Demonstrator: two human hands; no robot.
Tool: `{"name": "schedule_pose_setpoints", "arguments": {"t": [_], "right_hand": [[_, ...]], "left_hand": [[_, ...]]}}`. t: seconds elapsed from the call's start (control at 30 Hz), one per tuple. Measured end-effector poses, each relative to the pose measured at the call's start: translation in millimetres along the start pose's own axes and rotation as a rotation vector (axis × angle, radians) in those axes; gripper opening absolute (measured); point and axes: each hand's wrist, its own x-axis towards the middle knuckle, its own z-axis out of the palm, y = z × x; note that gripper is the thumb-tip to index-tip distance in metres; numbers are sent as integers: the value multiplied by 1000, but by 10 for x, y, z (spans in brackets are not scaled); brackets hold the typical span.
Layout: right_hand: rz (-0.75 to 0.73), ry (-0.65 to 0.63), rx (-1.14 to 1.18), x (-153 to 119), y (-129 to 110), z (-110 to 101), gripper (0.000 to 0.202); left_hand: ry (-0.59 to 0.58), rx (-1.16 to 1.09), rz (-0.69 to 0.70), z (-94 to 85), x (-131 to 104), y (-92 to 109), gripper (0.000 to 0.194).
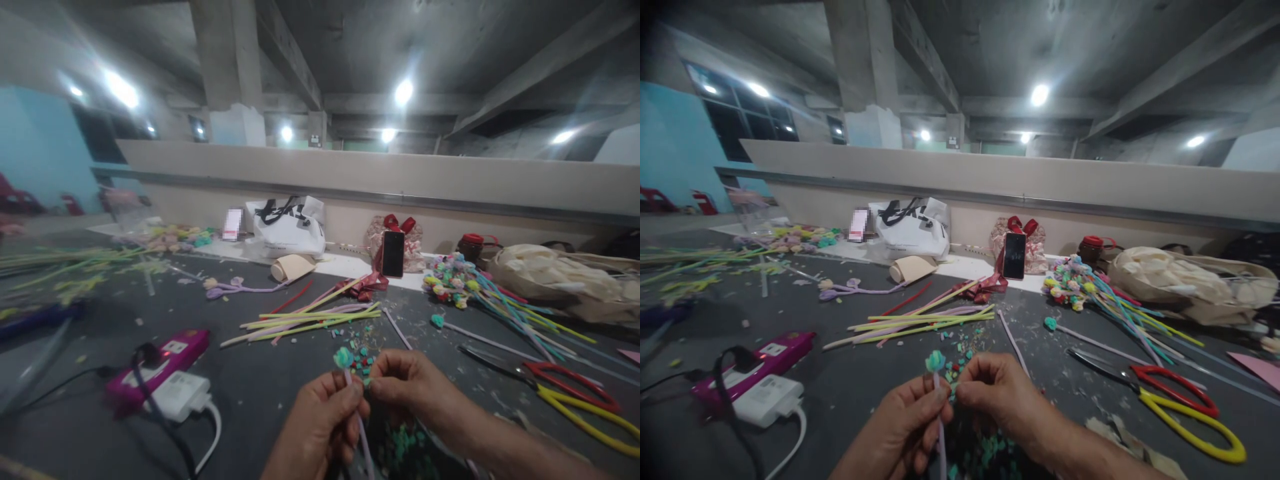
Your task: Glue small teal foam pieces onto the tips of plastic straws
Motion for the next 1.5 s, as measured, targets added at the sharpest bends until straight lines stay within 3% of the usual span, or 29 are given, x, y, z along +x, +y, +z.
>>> {"name": "schedule_pose_setpoints", "arguments": {"t": [0.3,0.43,0.57,0.87,0.97,1.07,1.17,1.33,1.5], "right_hand": [[-51,-47,-287,-25,-91,38,13],[-267,-1,-653,-82,-170,30,7],[-584,-32,-957,-117,-216,11,10],[-759,63,-1276,-99,-82,-3,13],[-741,30,-1294,-107,-100,-8,14],[-676,-21,-1066,-125,-143,-22,12],[-483,-45,-755,-125,-163,-40,11],[35,-74,-260,-51,-105,-61,17],[76,-89,-203,-36,-94,-21,12]], "left_hand": [[-51,19,-61,-29,56,-7,31],[-129,-25,-107,-24,8,10,33],[-93,-85,-62,-4,-24,-1,28],[-157,-40,-72,-20,-2,-36,30],[-148,-67,-17,8,-43,-20,28],[-116,-28,-10,18,-48,-5,24],[-37,56,-4,13,-22,-5,22],[43,161,21,42,-22,-6,22],[60,196,40,67,-52,-2,20]]}}
